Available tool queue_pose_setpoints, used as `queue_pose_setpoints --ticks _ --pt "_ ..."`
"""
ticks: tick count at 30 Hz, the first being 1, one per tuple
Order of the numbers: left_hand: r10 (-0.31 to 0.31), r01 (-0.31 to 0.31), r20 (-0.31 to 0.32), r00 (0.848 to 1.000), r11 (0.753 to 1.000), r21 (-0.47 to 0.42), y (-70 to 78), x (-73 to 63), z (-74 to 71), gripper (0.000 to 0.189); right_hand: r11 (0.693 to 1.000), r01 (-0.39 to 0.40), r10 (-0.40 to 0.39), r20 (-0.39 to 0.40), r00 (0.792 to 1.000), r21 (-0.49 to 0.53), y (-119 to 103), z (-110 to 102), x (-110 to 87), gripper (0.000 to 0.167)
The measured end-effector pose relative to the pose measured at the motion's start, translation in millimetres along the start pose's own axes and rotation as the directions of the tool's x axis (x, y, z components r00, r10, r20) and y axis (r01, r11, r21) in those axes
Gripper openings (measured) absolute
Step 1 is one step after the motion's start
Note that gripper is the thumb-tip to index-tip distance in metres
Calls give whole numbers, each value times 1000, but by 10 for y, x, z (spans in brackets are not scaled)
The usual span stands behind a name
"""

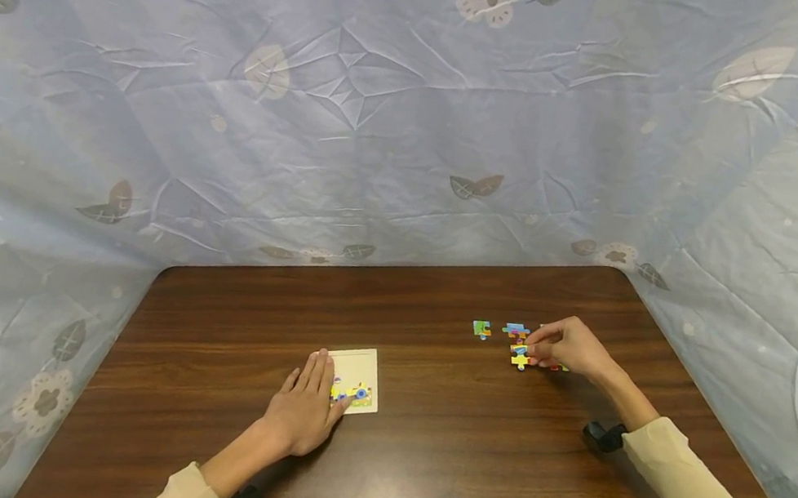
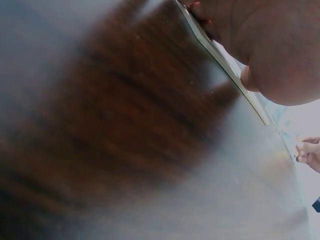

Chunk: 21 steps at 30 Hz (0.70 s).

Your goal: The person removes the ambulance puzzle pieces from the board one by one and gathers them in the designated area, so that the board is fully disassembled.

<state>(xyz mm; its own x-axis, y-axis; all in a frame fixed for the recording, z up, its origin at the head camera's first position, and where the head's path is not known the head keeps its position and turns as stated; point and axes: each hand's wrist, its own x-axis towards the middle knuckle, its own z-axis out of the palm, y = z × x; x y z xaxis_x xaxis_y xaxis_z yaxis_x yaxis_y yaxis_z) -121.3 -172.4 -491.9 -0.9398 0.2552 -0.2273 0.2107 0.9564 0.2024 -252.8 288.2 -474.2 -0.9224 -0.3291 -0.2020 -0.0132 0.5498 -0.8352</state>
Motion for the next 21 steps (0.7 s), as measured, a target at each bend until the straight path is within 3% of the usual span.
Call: queue_pose_setpoints --ticks 8,13,21 --pt "3 -3 -1 1000 1000 -7 -8 0 11 79 993 -5 3 -13 1000 -116 -6 47 58 15" --pt "3 -3 -6 1000 1000 -11 -8 1 0 77 971 -18 13 -23 1000 -238 -80 53 121 12" --pt "-4 4 17 1000 1000 -2 -11 3 1 78 940 -35 44 18 999 -341 -200 79 184 11"
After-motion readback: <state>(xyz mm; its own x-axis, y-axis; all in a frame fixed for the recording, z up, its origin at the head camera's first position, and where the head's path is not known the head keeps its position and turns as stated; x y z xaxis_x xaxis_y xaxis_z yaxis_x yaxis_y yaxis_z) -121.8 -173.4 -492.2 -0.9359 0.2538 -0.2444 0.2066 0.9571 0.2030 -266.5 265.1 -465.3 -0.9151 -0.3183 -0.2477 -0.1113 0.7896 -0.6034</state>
